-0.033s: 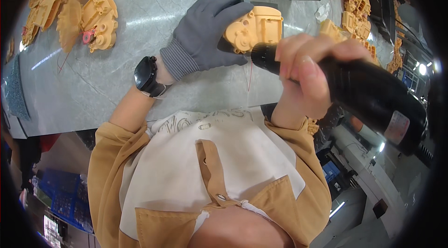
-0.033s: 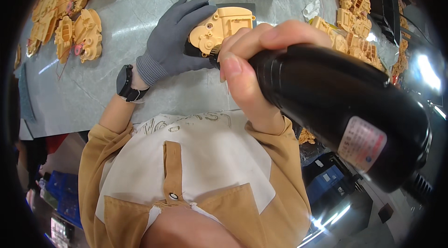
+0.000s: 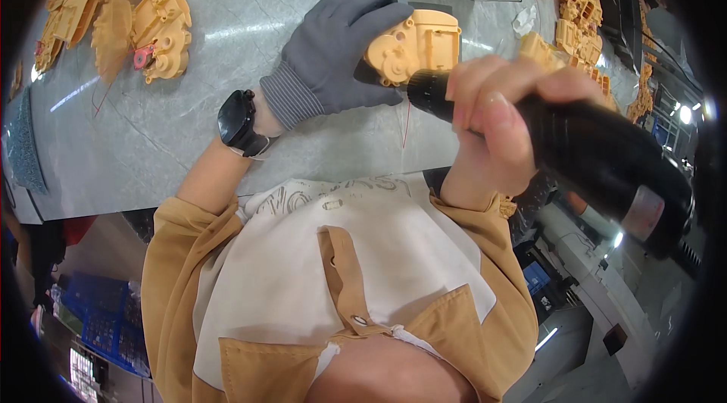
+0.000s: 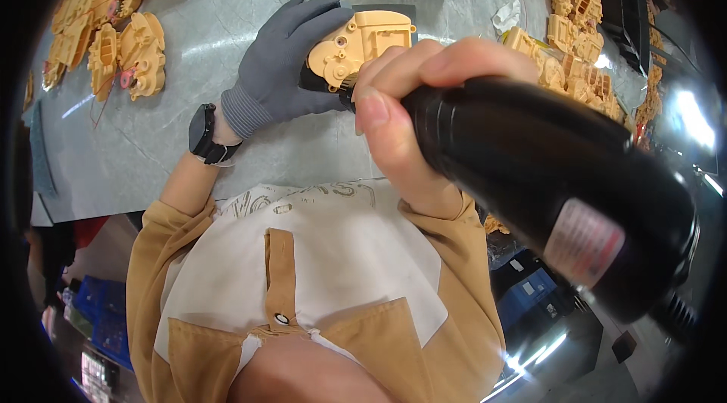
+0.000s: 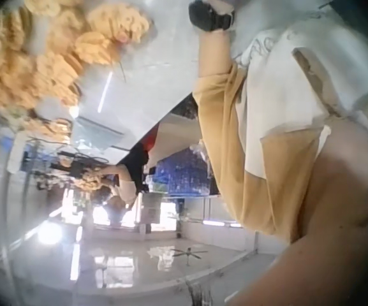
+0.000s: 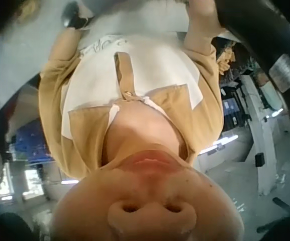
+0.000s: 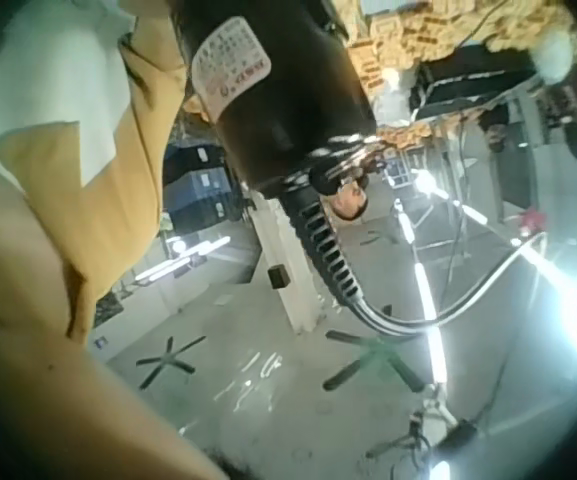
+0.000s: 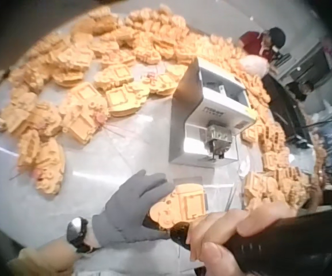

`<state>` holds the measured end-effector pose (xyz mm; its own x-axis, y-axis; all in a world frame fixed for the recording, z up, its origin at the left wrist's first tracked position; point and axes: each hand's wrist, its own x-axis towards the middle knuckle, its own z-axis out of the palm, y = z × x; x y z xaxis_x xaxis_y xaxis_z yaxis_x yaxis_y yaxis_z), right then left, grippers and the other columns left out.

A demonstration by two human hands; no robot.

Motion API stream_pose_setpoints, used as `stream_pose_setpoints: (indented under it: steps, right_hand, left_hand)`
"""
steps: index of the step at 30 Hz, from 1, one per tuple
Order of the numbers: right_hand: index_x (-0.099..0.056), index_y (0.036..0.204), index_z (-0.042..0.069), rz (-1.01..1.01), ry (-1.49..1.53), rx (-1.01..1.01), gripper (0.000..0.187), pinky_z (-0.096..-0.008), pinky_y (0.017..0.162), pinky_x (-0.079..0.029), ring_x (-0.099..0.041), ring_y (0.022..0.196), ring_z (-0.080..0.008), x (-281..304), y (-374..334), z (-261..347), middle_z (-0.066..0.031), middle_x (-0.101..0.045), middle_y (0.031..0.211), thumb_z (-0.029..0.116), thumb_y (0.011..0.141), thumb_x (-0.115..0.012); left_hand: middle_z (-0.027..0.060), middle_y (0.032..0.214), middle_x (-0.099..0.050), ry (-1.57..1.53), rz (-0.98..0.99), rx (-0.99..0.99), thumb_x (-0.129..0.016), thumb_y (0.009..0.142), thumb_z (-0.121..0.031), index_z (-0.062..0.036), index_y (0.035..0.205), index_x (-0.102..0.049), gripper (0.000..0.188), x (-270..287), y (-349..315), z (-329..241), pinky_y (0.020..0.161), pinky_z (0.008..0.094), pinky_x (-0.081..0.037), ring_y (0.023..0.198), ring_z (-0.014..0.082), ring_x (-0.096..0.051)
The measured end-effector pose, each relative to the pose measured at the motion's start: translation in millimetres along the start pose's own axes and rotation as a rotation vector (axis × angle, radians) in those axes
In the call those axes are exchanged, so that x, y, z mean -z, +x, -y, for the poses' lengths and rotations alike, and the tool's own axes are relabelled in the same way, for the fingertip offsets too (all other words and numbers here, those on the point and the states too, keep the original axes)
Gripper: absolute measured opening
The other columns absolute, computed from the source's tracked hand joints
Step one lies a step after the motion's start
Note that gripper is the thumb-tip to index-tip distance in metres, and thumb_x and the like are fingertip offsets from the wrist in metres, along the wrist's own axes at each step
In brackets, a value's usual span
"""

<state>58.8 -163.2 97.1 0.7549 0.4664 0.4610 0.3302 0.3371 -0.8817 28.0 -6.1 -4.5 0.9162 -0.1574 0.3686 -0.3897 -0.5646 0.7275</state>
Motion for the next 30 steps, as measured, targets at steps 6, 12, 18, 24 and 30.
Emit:
stream_pose_setpoints:
  steps: [6, 12, 18, 24, 30]
  right_hand:
    - [-0.036, 0.107, 0.005, 0.060, -0.105, -0.012, 0.035, -0.0380, 0.051, -0.040, -0.046, 0.048, -0.0207, -2, 3, 2, -0.0099, -0.048, 0.062, -0.006, 0.076, -0.049]
    - [-0.032, 0.120, 0.007, 0.058, 0.007, -0.013, 0.048, -0.0369, 0.053, -0.042, -0.046, 0.048, -0.0194, -2, 3, -1, -0.0076, -0.047, 0.062, -0.003, 0.077, -0.051]
    - [-0.025, 0.132, 0.012, 0.234, -0.028, -0.026, 0.061, -0.0363, 0.057, -0.042, -0.046, 0.051, -0.0177, 1, 4, 2, -0.0058, -0.047, 0.064, -0.002, 0.078, -0.049]
    - [-0.028, 0.128, 0.015, 0.355, -0.046, -0.037, 0.054, -0.0377, 0.058, -0.042, -0.047, 0.052, -0.0179, 3, 7, 1, -0.0057, -0.046, 0.065, -0.001, 0.080, -0.047]
    - [-0.031, 0.123, 0.012, 0.341, -0.087, -0.043, 0.049, -0.0386, 0.056, -0.041, -0.048, 0.051, -0.0191, -1, 6, 6, -0.0069, -0.046, 0.063, -0.002, 0.079, -0.050]
  left_hand:
    - [0.0123, 0.127, -0.044, 0.013, 0.009, -0.009, -0.077, 0.058, -0.040, -0.0118, 0.127, -0.043, 0.082, -2, 1, 2, 0.102, 0.0450, -0.032, 0.113, 0.0312, -0.045]
    - [0.0126, 0.124, -0.046, 0.045, -0.008, -0.016, -0.077, 0.059, -0.041, -0.0116, 0.126, -0.043, 0.080, -4, -2, 5, 0.100, 0.0451, -0.034, 0.111, 0.0305, -0.046]
    - [0.0135, 0.118, -0.048, 0.047, -0.064, -0.044, -0.077, 0.057, -0.040, -0.0110, 0.124, -0.045, 0.079, -9, -3, 9, 0.093, 0.0419, -0.040, 0.105, 0.0327, -0.048]
    - [0.0143, 0.116, -0.049, 0.055, -0.106, -0.057, -0.077, 0.055, -0.037, -0.0111, 0.123, -0.046, 0.079, -11, -4, 10, 0.092, 0.0415, -0.040, 0.101, 0.0332, -0.050]
    - [0.0152, 0.115, -0.049, 0.025, -0.104, -0.077, -0.076, 0.055, -0.037, -0.0114, 0.123, -0.046, 0.079, -13, -2, 10, 0.094, 0.0422, -0.038, 0.101, 0.0330, -0.050]
